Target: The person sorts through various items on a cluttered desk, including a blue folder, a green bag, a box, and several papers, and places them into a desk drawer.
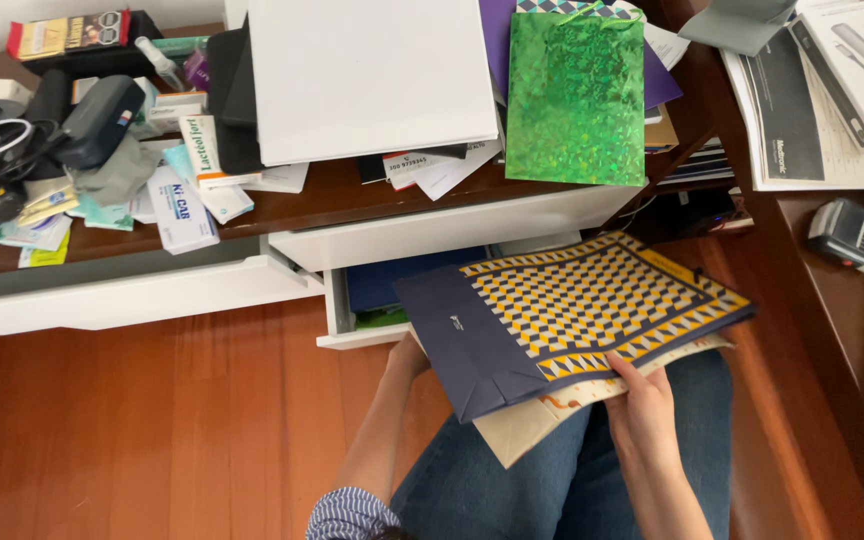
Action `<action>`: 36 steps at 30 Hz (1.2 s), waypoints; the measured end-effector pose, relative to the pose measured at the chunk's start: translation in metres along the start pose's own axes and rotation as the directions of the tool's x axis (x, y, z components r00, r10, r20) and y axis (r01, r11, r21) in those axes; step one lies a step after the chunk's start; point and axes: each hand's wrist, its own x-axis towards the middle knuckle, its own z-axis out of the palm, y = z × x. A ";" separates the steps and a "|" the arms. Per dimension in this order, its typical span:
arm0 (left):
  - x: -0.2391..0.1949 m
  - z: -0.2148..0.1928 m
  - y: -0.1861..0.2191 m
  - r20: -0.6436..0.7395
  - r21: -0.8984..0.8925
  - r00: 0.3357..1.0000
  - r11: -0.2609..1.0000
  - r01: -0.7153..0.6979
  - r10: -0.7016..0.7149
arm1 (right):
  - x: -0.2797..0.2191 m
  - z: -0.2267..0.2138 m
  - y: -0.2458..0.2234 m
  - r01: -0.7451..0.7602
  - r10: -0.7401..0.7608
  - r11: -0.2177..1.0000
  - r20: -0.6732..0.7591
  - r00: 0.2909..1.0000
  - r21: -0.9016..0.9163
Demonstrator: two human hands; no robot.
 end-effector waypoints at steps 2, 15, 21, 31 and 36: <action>0.001 0.029 -0.021 0.025 0.072 1.000 0.997 0.001 -0.003 | -0.017 0.014 -0.017 -0.028 0.028 0.999 -0.006 1.000 -0.045; -0.074 -0.051 0.060 0.229 -0.536 0.970 0.842 0.058 0.079 | -0.026 -0.006 -0.017 -0.145 0.146 0.989 0.059 0.987 -0.029; -0.169 -0.156 0.157 0.277 -0.955 0.943 0.166 0.247 0.185 | -0.045 -0.022 -0.072 -0.363 0.438 0.864 0.163 0.884 -0.350; -0.175 -0.105 0.193 0.156 -0.831 0.974 0.555 0.040 0.162 | -0.043 -0.036 -0.083 0.040 0.167 0.304 0.095 0.981 -0.952; -0.199 -0.106 0.209 0.036 -0.912 0.987 0.410 -0.032 0.157 | -0.016 -0.059 -0.067 0.116 0.129 0.363 0.174 0.976 -0.924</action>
